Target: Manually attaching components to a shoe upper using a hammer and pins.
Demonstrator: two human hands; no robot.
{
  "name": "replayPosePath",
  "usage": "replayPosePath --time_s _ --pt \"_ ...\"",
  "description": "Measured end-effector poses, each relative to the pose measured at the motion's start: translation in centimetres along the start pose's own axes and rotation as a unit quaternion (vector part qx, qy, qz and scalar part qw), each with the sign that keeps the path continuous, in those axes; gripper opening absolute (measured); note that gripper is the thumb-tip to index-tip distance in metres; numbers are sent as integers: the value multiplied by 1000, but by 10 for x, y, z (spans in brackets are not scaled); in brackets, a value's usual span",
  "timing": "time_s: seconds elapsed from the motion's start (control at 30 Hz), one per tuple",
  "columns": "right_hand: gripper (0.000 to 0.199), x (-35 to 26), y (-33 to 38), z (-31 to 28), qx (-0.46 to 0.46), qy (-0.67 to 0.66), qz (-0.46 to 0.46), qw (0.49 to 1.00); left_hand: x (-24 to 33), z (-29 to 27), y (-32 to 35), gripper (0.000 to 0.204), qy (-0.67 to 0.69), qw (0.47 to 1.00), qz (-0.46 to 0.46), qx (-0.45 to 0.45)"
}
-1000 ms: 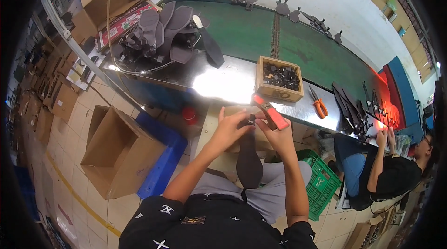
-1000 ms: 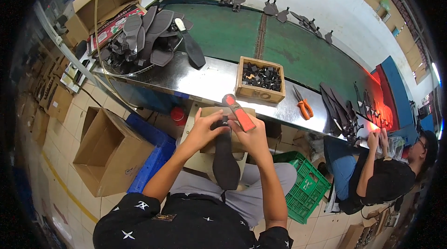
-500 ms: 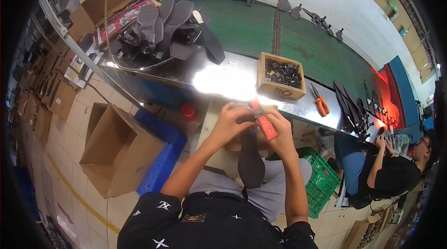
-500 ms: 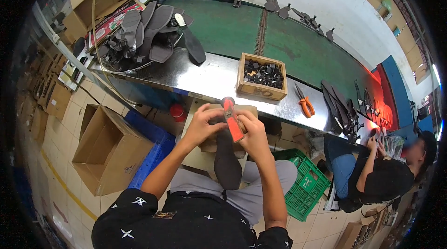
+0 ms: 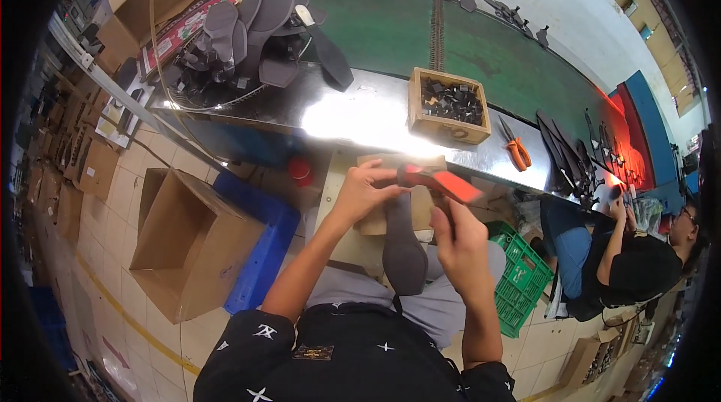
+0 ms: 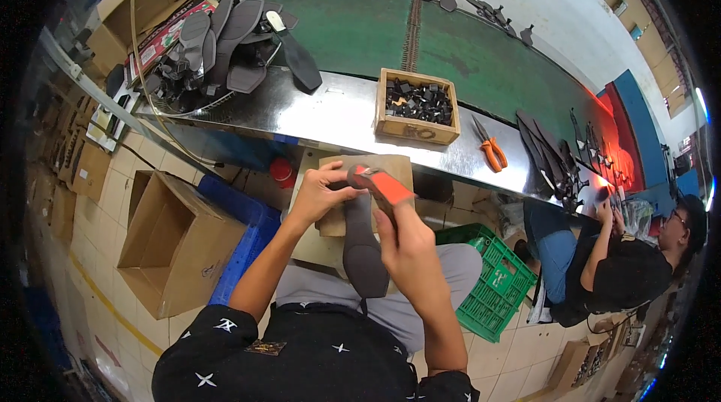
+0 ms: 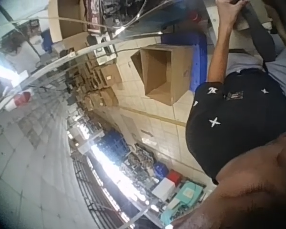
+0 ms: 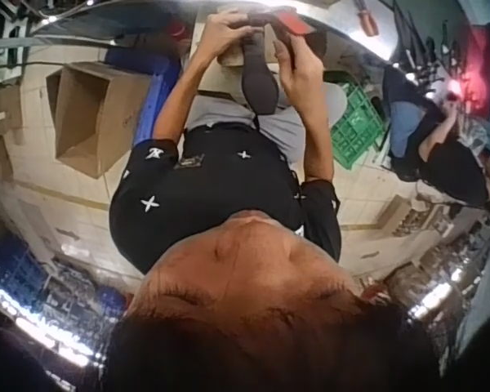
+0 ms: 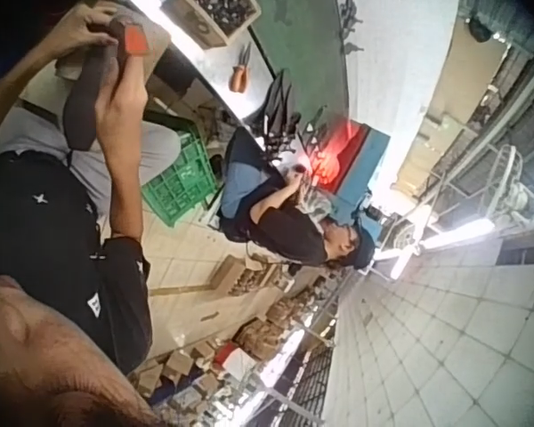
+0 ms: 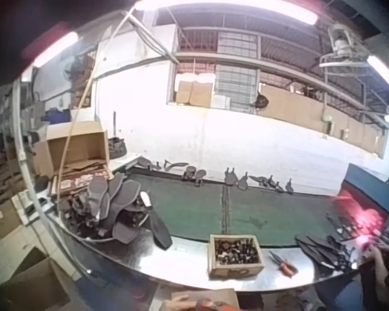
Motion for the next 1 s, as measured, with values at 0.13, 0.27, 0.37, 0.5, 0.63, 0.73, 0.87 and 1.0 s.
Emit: replayPosePath --time_s 0.13,0.27,0.37,0.5,0.63,0.73,0.87,1.0 --pt "24 -5 0 -2 -29 42 28 998 -9 3 3 25 16 999 -8 28" --pt "25 -41 14 -32 63 4 1 998 -9 4 8 45 96 995 -34 -8" --pt "27 -28 12 -11 95 150 -103 979 1 8 9 101 -170 984 -49 -7" --pt "30 -2 9 -3 -27 48 55 997 -10 5 11 116 -219 972 -84 -34" --pt "34 -32 28 -22 99 -27 -15 995 1 4 8 100 -216 972 -90 -35" --pt "33 11 23 18 -13 55 58 997 9 6 17 67 -267 957 -92 -61" --pt "32 -1 23 -24 47 58 40 996 9 3 17 33 -288 958 13 -15" --pt "41 20 7 -28 54 93 -8 994 67 -2 32 19 -50 992 63 -101"
Point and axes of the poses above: each hand's wrist, its own y-axis away from the middle knuckle, its own z-axis out of the palm, x = y × z, the point moved 2 cm from there along -y, towards the middle knuckle, and after that the axes turned 10 degrees about -x, right-handed, at the moved point
